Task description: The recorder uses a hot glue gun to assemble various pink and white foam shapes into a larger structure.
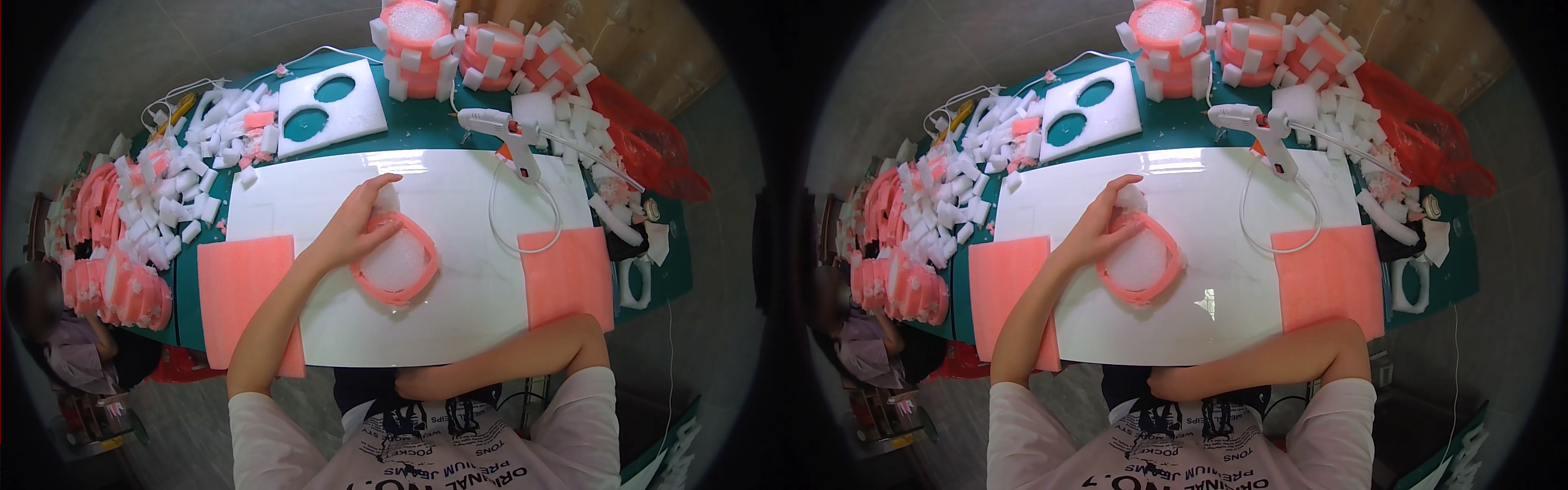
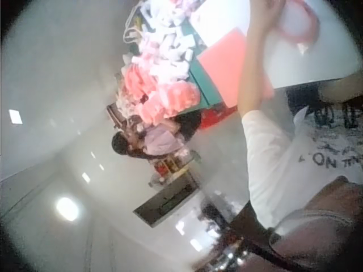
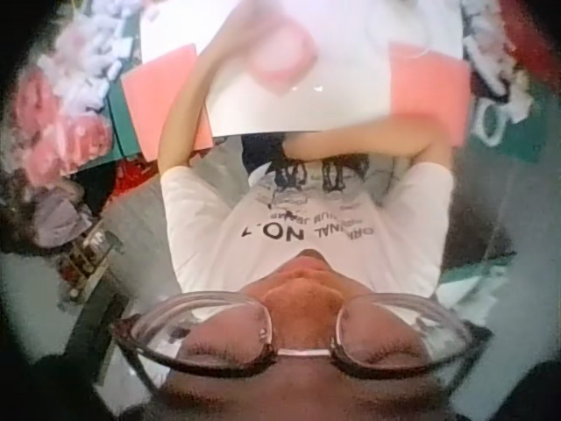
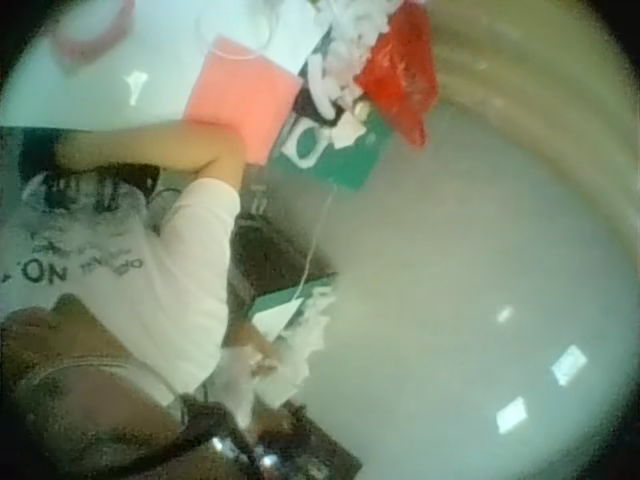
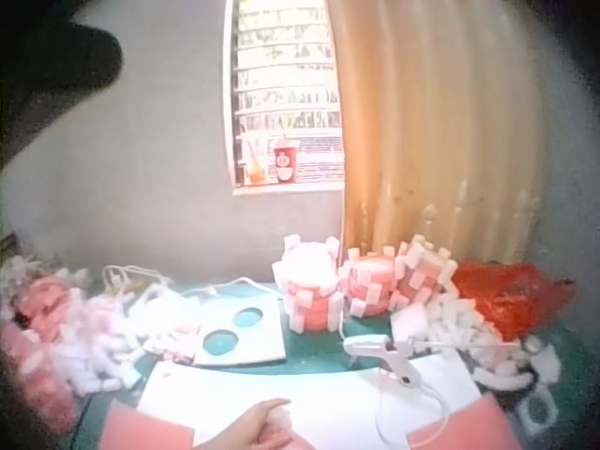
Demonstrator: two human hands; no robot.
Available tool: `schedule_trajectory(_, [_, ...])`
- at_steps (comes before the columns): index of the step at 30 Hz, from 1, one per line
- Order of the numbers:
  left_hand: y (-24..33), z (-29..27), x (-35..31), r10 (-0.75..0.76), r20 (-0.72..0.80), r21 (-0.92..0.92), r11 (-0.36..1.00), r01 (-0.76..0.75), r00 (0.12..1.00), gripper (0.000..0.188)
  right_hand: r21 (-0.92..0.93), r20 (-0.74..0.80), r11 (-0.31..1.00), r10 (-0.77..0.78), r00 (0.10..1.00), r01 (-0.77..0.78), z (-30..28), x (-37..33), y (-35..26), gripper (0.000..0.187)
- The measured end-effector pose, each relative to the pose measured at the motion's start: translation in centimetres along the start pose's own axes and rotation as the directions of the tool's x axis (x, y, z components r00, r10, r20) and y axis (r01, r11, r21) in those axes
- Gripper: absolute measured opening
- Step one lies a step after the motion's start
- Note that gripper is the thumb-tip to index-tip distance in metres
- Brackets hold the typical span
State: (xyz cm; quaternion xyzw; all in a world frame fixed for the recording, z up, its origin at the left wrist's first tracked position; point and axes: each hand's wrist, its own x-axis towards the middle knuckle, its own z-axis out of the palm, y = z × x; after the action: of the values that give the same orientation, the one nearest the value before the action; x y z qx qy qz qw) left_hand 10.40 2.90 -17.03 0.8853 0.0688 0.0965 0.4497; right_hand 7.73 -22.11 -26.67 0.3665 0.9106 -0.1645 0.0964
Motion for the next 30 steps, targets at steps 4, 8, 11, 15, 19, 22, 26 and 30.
schedule_trajectory(4, [0.0,-0.2,-0.1,-0.001,-0.003,-0.002,1.000,0.001,1.000,0.060,-0.064,0.017,0.998,0.002,1.000,-0.001,-0.3,0.0,-0.1,0.013])
schedule_trajectory(8, [0.1,-0.2,-0.2,-0.018,0.004,-0.011,1.000,0.018,1.000,0.060,-0.040,-0.020,0.999,0.023,1.000,-0.024,-0.4,-0.2,-0.1,0.013])
schedule_trajectory(11, [0.0,-0.1,-0.1,-0.009,-0.002,-0.011,1.000,0.009,1.000,0.060,-0.039,-0.031,0.999,0.025,0.999,-0.026,0.2,0.0,-0.1,0.013])
schedule_trajectory(15, [0.0,-0.1,0.0,-0.003,0.000,-0.005,1.000,0.003,1.000,0.060,-0.032,-0.003,0.999,0.018,1.000,-0.018,0.5,0.1,-0.1,0.013])
schedule_trajectory(19, [0.1,-0.1,-0.1,-0.015,-0.004,-0.008,1.000,0.015,1.000,0.060,-0.028,0.011,1.000,0.013,1.000,-0.013,0.0,0.1,-0.1,0.013])
schedule_trajectory(22, [-0.1,-0.1,-0.1,0.018,0.000,0.021,1.000,-0.018,1.000,0.063,-0.058,0.043,0.998,0.016,0.999,-0.013,-0.2,0.1,-0.1,0.013])
schedule_trajectory(26, [-0.2,0.2,-0.1,-0.008,-0.002,0.017,1.000,0.008,1.000,0.064,0.007,0.014,1.000,0.028,0.999,-0.028,0.2,0.1,-0.1,0.014])
schedule_trajectory(30, [-1.6,0.9,-0.3,0.014,-0.070,-0.087,0.996,-0.021,0.997,0.060,-0.036,0.041,0.999,0.032,0.999,-0.031,0.1,0.3,-0.3,0.014])
